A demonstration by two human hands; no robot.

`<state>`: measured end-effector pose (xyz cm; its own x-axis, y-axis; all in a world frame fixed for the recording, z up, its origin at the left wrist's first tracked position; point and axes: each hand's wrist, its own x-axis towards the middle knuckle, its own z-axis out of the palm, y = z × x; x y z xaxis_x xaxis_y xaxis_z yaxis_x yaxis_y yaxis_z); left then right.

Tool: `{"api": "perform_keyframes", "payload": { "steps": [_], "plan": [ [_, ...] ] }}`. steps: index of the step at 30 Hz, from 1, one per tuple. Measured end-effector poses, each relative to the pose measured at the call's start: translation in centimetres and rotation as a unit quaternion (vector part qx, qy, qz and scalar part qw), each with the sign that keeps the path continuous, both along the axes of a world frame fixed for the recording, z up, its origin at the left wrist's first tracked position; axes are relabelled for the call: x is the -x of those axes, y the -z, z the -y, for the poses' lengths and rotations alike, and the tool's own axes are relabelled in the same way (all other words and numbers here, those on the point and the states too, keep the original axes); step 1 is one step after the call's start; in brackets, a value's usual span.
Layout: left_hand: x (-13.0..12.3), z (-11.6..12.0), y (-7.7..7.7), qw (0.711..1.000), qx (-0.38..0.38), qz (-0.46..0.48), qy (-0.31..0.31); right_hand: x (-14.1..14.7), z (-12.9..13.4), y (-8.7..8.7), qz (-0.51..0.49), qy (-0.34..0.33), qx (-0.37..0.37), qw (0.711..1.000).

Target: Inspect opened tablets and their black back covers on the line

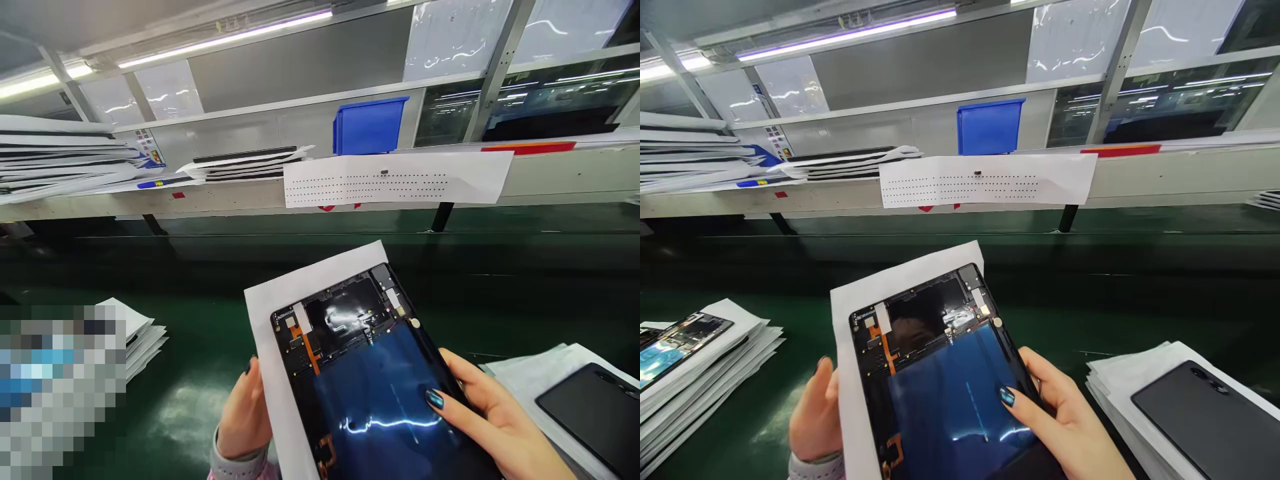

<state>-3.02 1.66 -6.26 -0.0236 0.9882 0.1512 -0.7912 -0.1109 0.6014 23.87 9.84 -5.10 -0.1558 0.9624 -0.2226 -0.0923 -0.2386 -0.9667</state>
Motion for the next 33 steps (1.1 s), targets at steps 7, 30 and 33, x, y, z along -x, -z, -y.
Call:
{"api": "perform_keyframes", "payload": {
  "steps": [7,30,33],
  "plan": [
    [-3.5,-1.6,-2.1,0.995,0.038,0.067,0.068,1.2,-0.3,-0.4,-0.011,-0.106,-0.050,0.993],
    [-3.3,-0.7,-3.0,0.984,0.111,0.053,0.126,0.2,-1.5,-0.4,-0.017,-0.066,-0.282,0.957],
    [-3.2,-0.8,-2.9,0.983,0.090,0.054,0.151,0.4,-1.3,-0.6,-0.018,-0.091,-0.289,0.953]
  ]
}}
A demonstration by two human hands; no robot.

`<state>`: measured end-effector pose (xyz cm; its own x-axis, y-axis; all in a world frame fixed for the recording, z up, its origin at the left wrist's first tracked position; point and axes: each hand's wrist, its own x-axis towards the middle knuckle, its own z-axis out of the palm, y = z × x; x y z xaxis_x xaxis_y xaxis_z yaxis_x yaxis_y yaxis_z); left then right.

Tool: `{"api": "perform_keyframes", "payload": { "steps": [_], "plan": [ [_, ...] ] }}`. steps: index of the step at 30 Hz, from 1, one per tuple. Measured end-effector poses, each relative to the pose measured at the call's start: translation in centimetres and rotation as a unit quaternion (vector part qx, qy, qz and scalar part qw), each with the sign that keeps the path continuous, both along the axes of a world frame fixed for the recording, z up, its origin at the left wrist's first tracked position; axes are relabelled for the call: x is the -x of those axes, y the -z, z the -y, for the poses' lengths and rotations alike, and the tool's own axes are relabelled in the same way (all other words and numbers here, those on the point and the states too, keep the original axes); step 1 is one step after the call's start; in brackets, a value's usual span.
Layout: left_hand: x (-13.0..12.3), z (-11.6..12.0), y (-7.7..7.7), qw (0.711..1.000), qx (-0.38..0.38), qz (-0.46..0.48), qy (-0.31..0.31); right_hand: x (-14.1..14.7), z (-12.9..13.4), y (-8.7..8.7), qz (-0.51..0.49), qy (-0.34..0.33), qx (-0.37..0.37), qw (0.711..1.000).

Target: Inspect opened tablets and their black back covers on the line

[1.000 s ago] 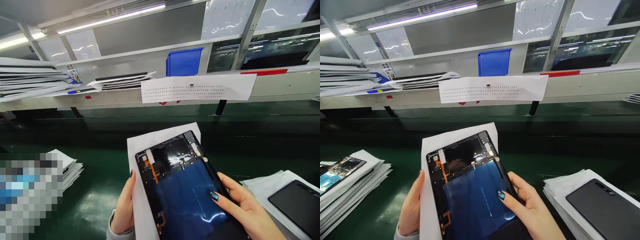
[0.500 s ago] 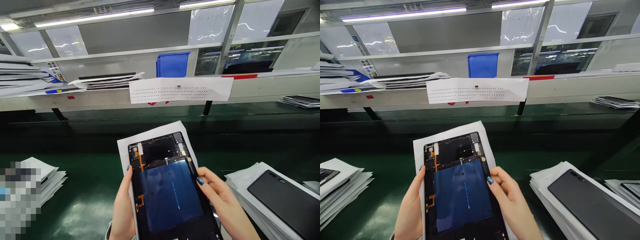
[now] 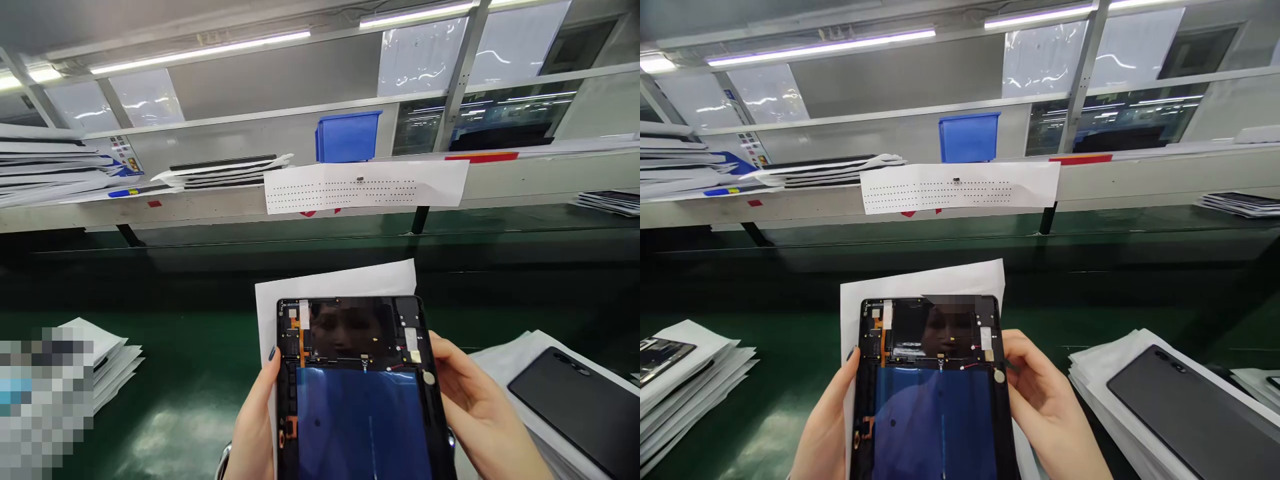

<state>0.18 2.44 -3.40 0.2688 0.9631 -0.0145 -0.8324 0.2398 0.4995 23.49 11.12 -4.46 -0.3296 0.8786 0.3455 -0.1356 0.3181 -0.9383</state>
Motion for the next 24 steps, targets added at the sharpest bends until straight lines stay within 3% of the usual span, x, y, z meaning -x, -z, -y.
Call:
{"api": "perform_keyframes", "payload": {
  "steps": [14,17,24],
  "plan": [
    [0.8,0.1,1.9,0.999,-0.018,0.035,-0.037,0.9,2.0,-2.0,-0.027,0.021,0.096,0.995],
    [1.3,0.2,2.6,0.997,-0.007,0.012,-0.071,0.7,1.7,-1.9,-0.013,0.014,0.077,0.997],
    [1.2,-0.2,3.3,0.997,0.007,-0.007,-0.079,0.1,1.2,-1.4,0.023,-0.012,0.000,1.000]
  ]
}}
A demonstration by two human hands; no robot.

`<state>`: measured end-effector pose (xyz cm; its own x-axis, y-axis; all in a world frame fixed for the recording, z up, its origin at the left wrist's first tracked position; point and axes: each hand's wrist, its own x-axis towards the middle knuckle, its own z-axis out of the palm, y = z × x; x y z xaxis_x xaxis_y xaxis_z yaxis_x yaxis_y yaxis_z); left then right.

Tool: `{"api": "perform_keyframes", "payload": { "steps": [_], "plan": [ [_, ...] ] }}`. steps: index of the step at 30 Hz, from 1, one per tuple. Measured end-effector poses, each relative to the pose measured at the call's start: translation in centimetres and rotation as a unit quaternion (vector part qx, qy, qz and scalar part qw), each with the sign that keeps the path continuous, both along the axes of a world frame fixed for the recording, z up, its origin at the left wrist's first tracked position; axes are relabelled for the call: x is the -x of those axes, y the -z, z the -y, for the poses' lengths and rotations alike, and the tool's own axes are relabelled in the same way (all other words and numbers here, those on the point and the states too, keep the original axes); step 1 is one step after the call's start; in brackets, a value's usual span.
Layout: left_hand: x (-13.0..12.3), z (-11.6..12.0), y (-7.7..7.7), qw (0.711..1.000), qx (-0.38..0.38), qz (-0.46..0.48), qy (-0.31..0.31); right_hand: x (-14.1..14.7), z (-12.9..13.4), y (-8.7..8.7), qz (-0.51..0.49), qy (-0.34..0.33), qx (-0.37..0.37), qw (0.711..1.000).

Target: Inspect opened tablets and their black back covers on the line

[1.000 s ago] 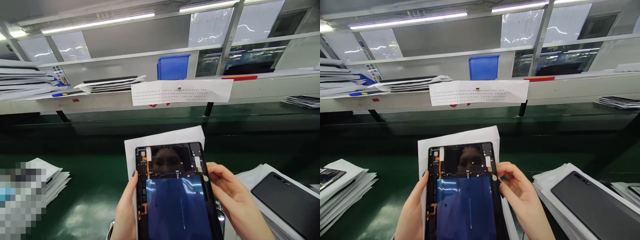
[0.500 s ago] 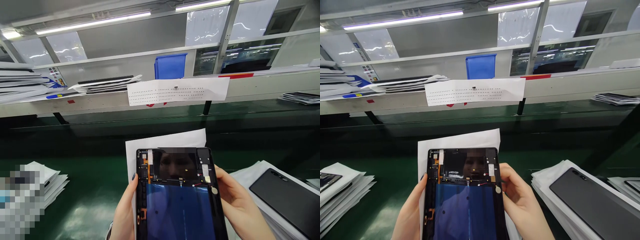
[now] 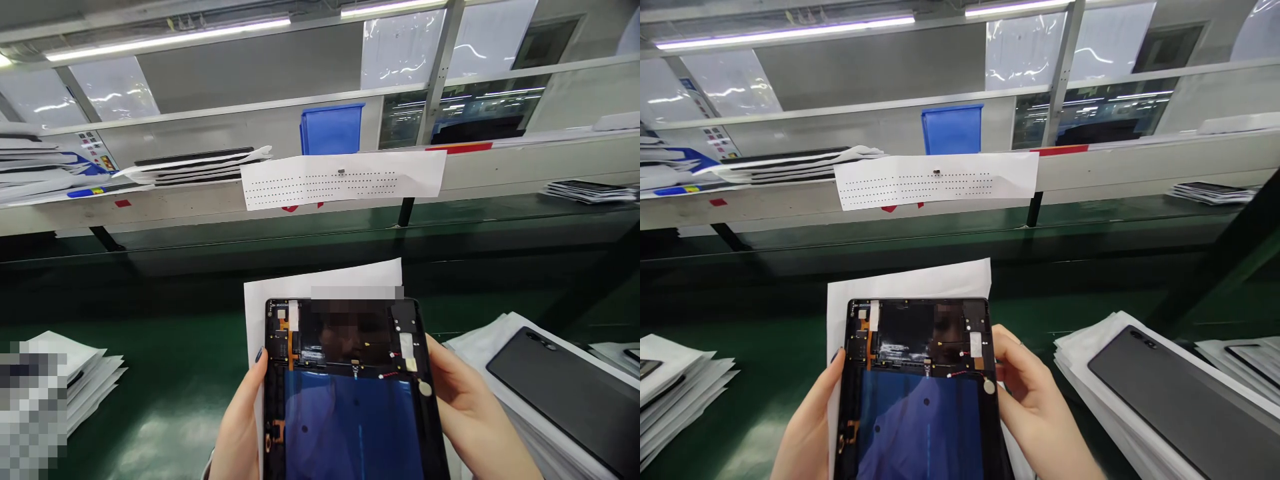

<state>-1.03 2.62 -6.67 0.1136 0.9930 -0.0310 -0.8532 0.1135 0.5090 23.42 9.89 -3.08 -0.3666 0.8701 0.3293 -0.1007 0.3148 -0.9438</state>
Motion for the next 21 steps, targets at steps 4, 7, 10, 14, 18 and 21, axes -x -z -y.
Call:
{"api": "perform_keyframes", "payload": {
  "steps": [4,7,10,14,18,21],
  "plan": [
    [0.2,0.2,0.0,1.000,-0.011,-0.005,-0.003,-0.2,-0.1,0.0,0.002,0.000,-0.018,1.000],
    [0.5,0.3,0.0,1.000,-0.013,-0.014,-0.003,-0.2,-0.1,-0.1,-0.007,-0.017,-0.030,0.999],
    [0.5,0.2,0.0,1.000,-0.005,-0.029,-0.007,-0.1,-0.1,-0.1,-0.017,-0.033,-0.021,0.999],
    [-0.4,-0.1,-0.4,0.998,-0.001,-0.057,-0.042,0.0,0.0,-0.1,-0.027,-0.029,0.000,0.999],
    [-2.0,-0.4,-1.4,0.985,-0.009,-0.117,-0.128,-0.1,-0.6,0.4,-0.021,-0.019,0.017,0.999],
    [-2.6,-0.4,-2.0,0.981,-0.010,-0.132,-0.142,-0.2,-1.4,1.0,-0.013,-0.019,0.027,0.999]
  ]
}}
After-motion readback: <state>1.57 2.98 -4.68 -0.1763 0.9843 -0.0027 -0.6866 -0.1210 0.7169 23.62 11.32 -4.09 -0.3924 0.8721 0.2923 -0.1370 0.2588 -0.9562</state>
